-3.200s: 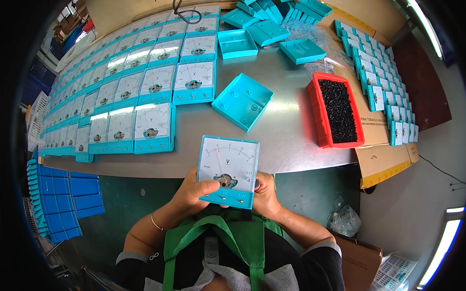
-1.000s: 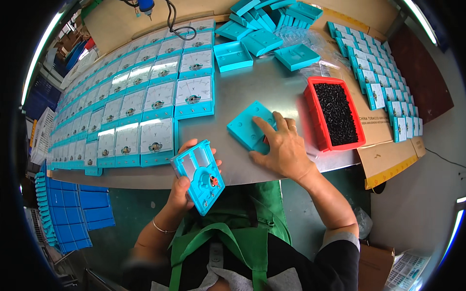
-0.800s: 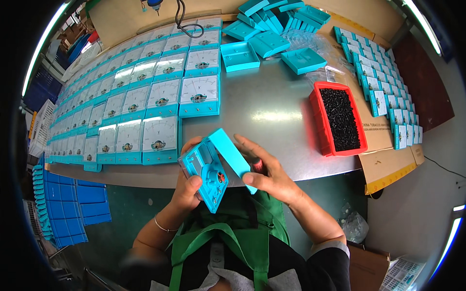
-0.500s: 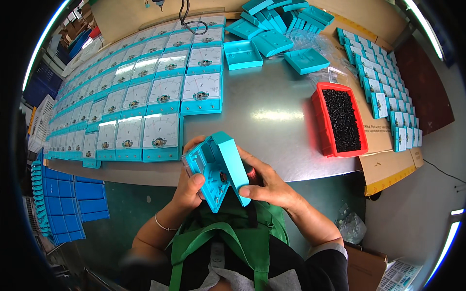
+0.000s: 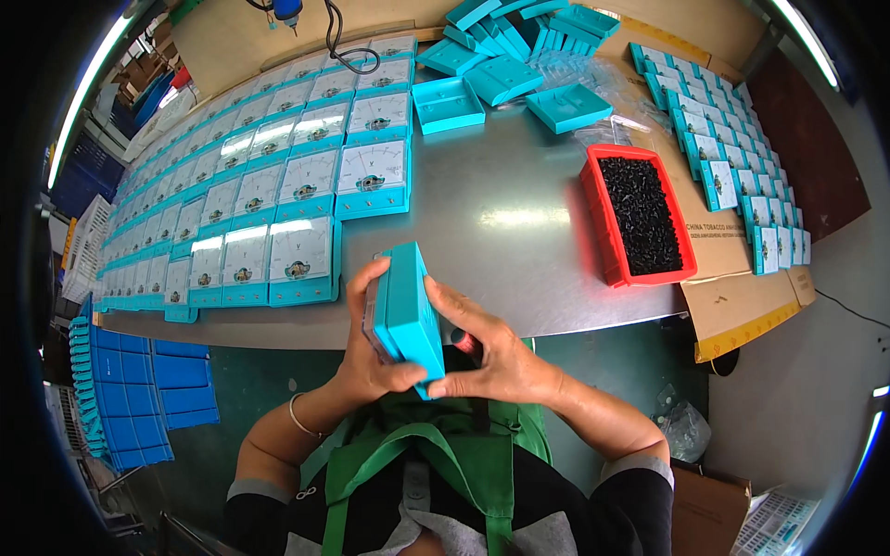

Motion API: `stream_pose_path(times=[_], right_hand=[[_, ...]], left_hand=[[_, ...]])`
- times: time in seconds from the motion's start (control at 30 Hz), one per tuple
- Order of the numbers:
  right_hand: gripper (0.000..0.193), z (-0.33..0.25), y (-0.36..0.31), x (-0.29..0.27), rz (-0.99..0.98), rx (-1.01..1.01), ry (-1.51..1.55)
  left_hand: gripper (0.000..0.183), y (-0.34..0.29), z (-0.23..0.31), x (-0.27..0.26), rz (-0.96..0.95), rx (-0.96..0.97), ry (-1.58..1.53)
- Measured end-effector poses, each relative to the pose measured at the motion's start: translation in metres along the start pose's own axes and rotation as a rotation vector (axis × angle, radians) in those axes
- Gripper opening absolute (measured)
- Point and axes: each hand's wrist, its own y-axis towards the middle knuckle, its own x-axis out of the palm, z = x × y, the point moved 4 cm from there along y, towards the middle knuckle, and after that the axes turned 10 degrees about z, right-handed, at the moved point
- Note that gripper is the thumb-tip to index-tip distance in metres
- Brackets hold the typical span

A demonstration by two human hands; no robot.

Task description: The person assembles teal-colored analog electrical meters by hand. They repeatedly pick up a meter, place a clear plastic cover over the dial, and use a screwdriver to tighten screws on the cover. Completed units are placed in rows on the table.

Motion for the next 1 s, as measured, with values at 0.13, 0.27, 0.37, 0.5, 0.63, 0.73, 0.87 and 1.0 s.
stream_pose_path(times=[0.13,0.27,0.37,0.5,0.63,0.73,0.87,1.0], right_hand=[[0.092,-0.012,0.004,-0.01,0.036,-0.02,-0.169],[0.072,-0.042,0.006,0.0,0.24,-0.227,-0.438],[0.061,-0.037,0.012,0.014,0.378,-0.407,-0.615],[0.059,-0.031,0.017,0.009,0.362,-0.36,-0.586],[0.057,-0.032,0.023,-0.001,0.225,-0.383,-0.537],[0.056,-0.024,0.027,-0.01,0.163,-0.175,-0.473],[0.049,0.005,0.046,-0.025,0.097,0.041,-0.257],[0.047,0.032,0.075,-0.047,0.098,0.577,-0.023]], left_hand=[[0.105,0.003,-0.008,-0.012,0.027,0.128,0.272],[0.103,0.001,-0.008,-0.008,0.237,0.349,0.505],[0.109,-0.002,-0.008,-0.008,0.272,0.477,0.693],[0.103,0.0,-0.008,-0.02,0.198,0.415,0.565],[0.078,0.008,-0.006,-0.044,0.196,-0.178,-0.105],[0.059,0.014,-0.015,-0.057,0.109,-0.153,-0.035],[0.06,0.019,-0.016,-0.051,0.214,-0.119,0.054],[0.067,0.022,0.011,-0.031,0.13,0.309,0.616]])
